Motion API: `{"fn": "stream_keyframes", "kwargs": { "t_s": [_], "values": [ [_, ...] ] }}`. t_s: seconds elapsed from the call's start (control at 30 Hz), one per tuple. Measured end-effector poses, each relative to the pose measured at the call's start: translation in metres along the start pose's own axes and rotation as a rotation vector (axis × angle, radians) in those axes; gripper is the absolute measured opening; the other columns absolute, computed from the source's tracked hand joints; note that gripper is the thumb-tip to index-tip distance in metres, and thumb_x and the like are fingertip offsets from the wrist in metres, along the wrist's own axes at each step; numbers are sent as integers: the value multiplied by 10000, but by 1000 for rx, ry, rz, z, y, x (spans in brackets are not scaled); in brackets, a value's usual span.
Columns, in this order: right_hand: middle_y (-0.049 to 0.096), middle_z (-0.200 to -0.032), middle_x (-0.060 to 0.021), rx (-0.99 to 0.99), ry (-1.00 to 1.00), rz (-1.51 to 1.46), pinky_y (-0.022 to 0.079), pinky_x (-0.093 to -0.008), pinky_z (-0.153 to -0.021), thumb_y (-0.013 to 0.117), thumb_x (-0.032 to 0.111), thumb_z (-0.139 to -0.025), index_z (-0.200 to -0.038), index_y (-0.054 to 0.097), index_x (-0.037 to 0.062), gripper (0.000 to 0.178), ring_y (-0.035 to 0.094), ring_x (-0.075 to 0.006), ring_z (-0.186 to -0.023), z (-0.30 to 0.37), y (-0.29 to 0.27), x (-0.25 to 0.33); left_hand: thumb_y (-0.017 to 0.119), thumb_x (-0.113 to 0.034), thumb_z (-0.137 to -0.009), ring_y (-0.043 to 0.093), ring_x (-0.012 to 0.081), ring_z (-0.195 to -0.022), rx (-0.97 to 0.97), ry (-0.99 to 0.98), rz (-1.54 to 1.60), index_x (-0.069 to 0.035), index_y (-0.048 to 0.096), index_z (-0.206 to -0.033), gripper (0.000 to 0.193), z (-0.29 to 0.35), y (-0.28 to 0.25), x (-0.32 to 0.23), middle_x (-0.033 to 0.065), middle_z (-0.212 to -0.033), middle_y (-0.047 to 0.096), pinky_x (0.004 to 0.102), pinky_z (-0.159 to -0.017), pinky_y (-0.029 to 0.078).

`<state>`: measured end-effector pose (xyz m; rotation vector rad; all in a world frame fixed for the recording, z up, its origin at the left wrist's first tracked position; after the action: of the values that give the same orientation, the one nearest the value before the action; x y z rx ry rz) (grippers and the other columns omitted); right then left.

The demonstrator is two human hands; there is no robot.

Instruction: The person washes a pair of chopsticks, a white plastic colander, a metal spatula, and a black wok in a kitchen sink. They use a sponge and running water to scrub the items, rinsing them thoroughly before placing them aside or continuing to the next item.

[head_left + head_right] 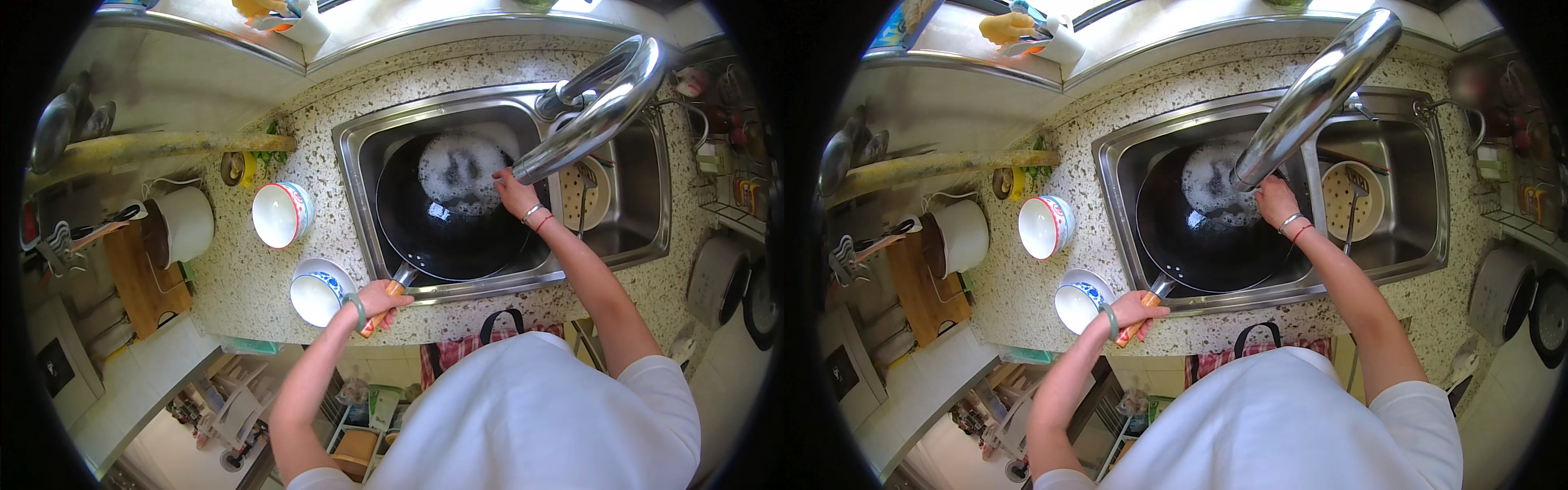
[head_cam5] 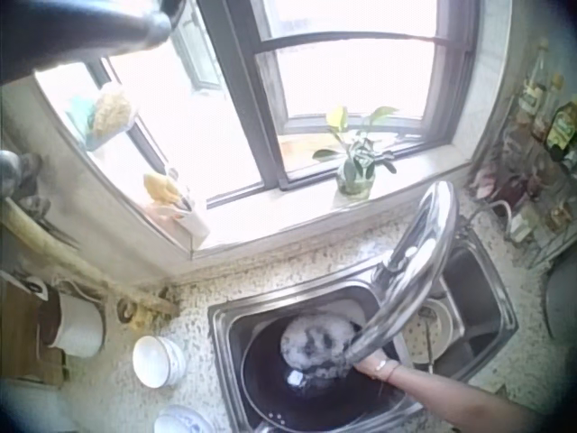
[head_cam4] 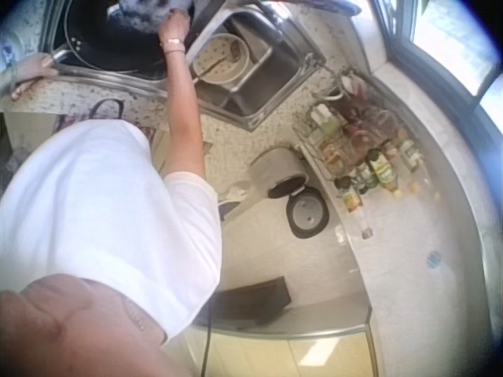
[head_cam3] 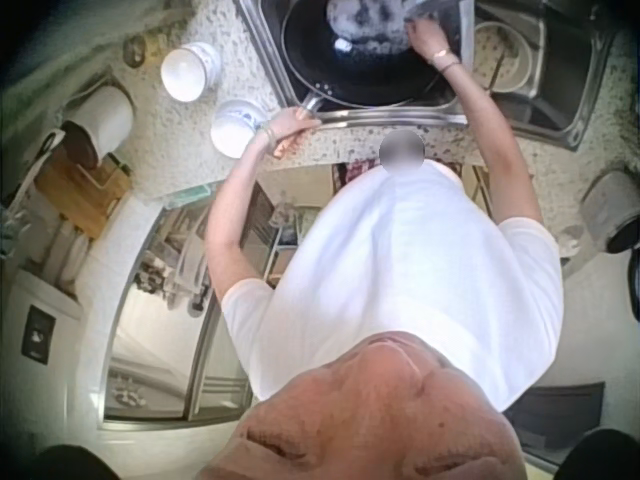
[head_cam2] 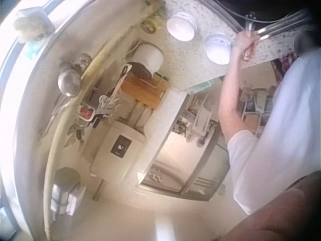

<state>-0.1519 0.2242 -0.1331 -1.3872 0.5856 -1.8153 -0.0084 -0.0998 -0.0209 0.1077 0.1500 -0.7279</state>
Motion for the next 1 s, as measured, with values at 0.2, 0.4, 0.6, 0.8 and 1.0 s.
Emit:
{"fn": "stream_keyframes", "kwargs": {
  "t_s": [0.2, 0.4, 0.6, 0.8, 1.0],
  "values": [
    [595, -1063, -169, 0, 26, 17, 463, -431, -916, 620, 109, -811, -1009, 660, 44, 213, 541, -361, -1042, 8, -11, 4, 648, -132, -829, 471, 83, -423, 32, 47, 43, -77, 454, -849, 202, 15, 19, 6, -8, -547, 474, 258, -376, 421],
    [615, -1053, -172, -55, -14, -75, 463, -430, -912, 636, 121, -804, -991, 668, 41, 206, 554, -365, -1019, 12, -19, -3, 641, -134, -838, 476, 86, -428, 16, 53, 92, -74, 442, -895, 215, 50, 46, -1, 1, -569, 480, 263, -376, 414],
    [614, -1065, -170, -138, -108, 38, 459, -435, -901, 644, 131, -802, -1040, 645, 43, 253, 551, -363, -1019, 15, -38, 19, 630, -134, -827, 478, 117, -400, -38, 40, 119, -61, 454, -927, 215, 84, 61, 10, 25, -554, 487, 278, -360, 395],
    [608, -1110, -192, -279, -158, -54, 457, -450, -889, 641, 145, -824, -1148, 569, 31, 351, 559, -383, -1008, 16, -62, 27, 653, -99, -835, 475, 109, -398, -256, 213, 163, -53, 466, -967, 233, 74, 81, 56, 12, -569, 483, 272, -354, 376],
    [604, -1140, -228, -349, -157, -151, 471, -448, -882, 625, 146, -852, -1190, 548, 12, 371, 575, -407, -1021, 13, -90, 39, 665, -88, -825, 486, 106, -398, -427, 512, 43, -42, 486, -1014, 265, 30, 87, 81, 14, -584, 495, 274, -358, 381]
  ]
}}
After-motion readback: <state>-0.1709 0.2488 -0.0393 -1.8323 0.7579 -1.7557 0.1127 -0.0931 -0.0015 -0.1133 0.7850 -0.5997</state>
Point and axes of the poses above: each hand's wrist, its own z-axis away from the middle knuckle, its own y-axis out of the palm, x = y × z, the point moved 6 cm from there along -z, towards the middle knuckle
